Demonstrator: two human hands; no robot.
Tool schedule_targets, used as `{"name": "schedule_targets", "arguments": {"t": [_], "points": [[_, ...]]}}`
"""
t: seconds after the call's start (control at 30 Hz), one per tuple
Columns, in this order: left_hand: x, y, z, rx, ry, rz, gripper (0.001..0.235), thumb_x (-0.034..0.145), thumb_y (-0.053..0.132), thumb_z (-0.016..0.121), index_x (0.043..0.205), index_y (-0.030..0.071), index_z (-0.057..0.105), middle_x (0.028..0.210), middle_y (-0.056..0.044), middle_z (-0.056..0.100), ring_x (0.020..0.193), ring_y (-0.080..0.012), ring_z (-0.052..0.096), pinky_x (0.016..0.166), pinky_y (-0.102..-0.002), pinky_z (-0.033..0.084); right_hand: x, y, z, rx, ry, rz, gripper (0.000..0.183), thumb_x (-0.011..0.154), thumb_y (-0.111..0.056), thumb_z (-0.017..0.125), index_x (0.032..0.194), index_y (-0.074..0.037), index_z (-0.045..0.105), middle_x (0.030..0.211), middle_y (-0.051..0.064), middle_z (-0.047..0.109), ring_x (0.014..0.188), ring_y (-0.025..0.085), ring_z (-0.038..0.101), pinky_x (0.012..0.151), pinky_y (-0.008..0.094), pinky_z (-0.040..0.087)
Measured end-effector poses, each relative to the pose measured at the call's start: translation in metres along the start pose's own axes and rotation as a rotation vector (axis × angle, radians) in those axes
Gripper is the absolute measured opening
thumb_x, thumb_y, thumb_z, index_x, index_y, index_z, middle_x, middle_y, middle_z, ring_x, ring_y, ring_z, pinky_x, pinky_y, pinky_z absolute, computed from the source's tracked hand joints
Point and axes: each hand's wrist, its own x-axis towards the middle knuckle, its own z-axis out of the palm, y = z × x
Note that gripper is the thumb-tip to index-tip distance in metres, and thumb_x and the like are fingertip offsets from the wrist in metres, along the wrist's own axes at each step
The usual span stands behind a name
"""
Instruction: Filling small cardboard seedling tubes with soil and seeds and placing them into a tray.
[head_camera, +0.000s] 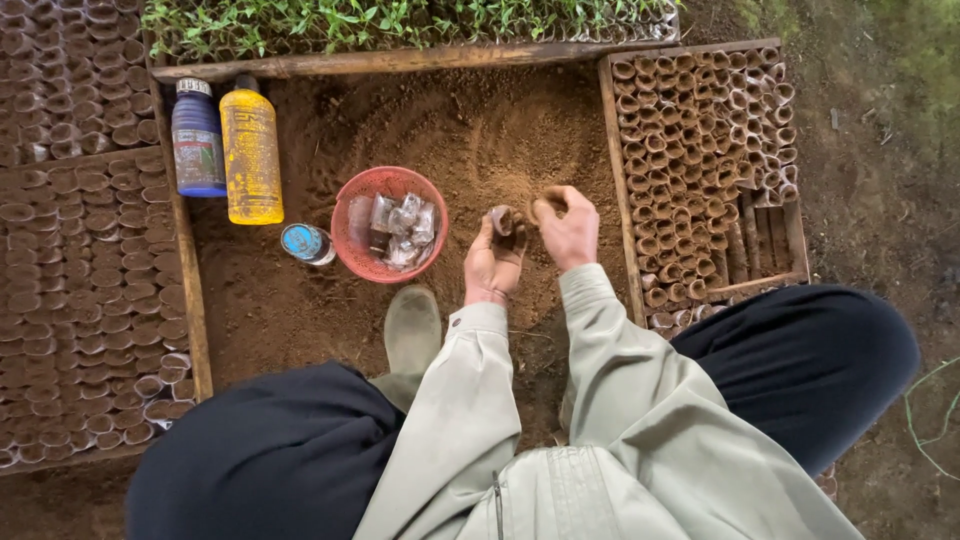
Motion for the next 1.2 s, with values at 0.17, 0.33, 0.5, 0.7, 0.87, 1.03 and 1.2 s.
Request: {"name": "schedule_targets", "arguments": {"t": [0.17,0.33,0.5,0.7,0.87,1.03,1.2], "points": [[0.007,0.005,-0.009,0.005,0.044,0.014,0.032,0.098,0.030,0.071,0.112,0.002,0.074,0.112,-0.019,0.076,0.102,-0.0328,0.074,0.089,-0.045,0.064,0.006,0.072,0.036,-0.338,0.030,-0.094,0.037,0.086,-0.024,0.072,0.120,-0.010,0.068,0.121,0.020,0.066,0.115,0.042,0.066,0.099,0.053,0.055],[0.004,0.009,-0.002,-0.017,0.055,-0.009,0.036,0.100,0.033,0.068,0.111,0.000,0.074,0.113,-0.019,0.075,0.101,-0.0324,0.074,0.086,-0.041,0.065,-0.014,0.079,0.052,-0.627,-0.053,-0.196,0.056,0.089,-0.023,0.069,0.140,-0.005,0.056,0.145,0.030,0.050,0.129,0.053,0.055,0.104,0.059,0.052],[0.003,0.009,-0.004,0.009,0.051,-0.004,0.036,0.100,0.036,0.066,0.111,0.003,0.075,0.113,-0.017,0.076,0.101,-0.0316,0.075,0.086,-0.041,0.065,0.000,0.155,0.071,-0.670,0.099,-0.410,0.014,0.086,-0.004,0.057,0.095,-0.007,0.068,0.105,0.020,0.068,0.101,0.041,0.068,0.084,0.045,0.057],[-0.004,0.008,0.002,0.010,0.046,-0.003,0.037,0.101,0.038,0.065,0.110,0.003,0.075,0.114,-0.016,0.076,0.102,-0.0319,0.074,0.087,-0.041,0.064,0.020,0.144,0.057,-0.172,0.043,0.365,0.021,0.069,-0.035,0.082,0.089,-0.042,0.080,0.085,-0.009,0.077,0.084,0.016,0.076,0.073,0.034,0.063],[0.007,0.004,-0.008,0.025,0.036,0.004,0.037,0.100,0.038,0.064,0.109,0.004,0.075,0.112,-0.016,0.076,0.102,-0.0324,0.074,0.087,-0.043,0.065,-0.005,0.003,0.001,0.666,-0.117,0.472,0.026,0.079,-0.006,0.084,0.104,-0.006,0.078,0.098,0.014,0.074,0.082,0.022,0.072,0.069,0.031,0.064],[0.000,0.004,-0.003,0.013,0.054,0.021,0.037,0.099,0.038,0.066,0.108,0.003,0.075,0.110,-0.016,0.076,0.101,-0.0327,0.074,0.089,-0.046,0.064,-0.012,-0.053,-0.015,0.629,-0.257,0.286,0.029,0.080,-0.001,0.082,0.108,0.004,0.075,0.087,0.014,0.069,0.072,0.019,0.071,0.061,0.027,0.063],[-0.001,0.003,-0.001,0.052,0.048,0.032,0.034,0.098,0.038,0.068,0.105,0.007,0.077,0.106,-0.011,0.077,0.098,-0.0273,0.074,0.089,-0.041,0.063,-0.010,-0.061,-0.014,0.422,-0.310,0.114,0.018,0.080,0.002,0.074,0.097,-0.001,0.078,0.078,0.014,0.073,0.062,0.017,0.073,0.054,0.027,0.063]]}}
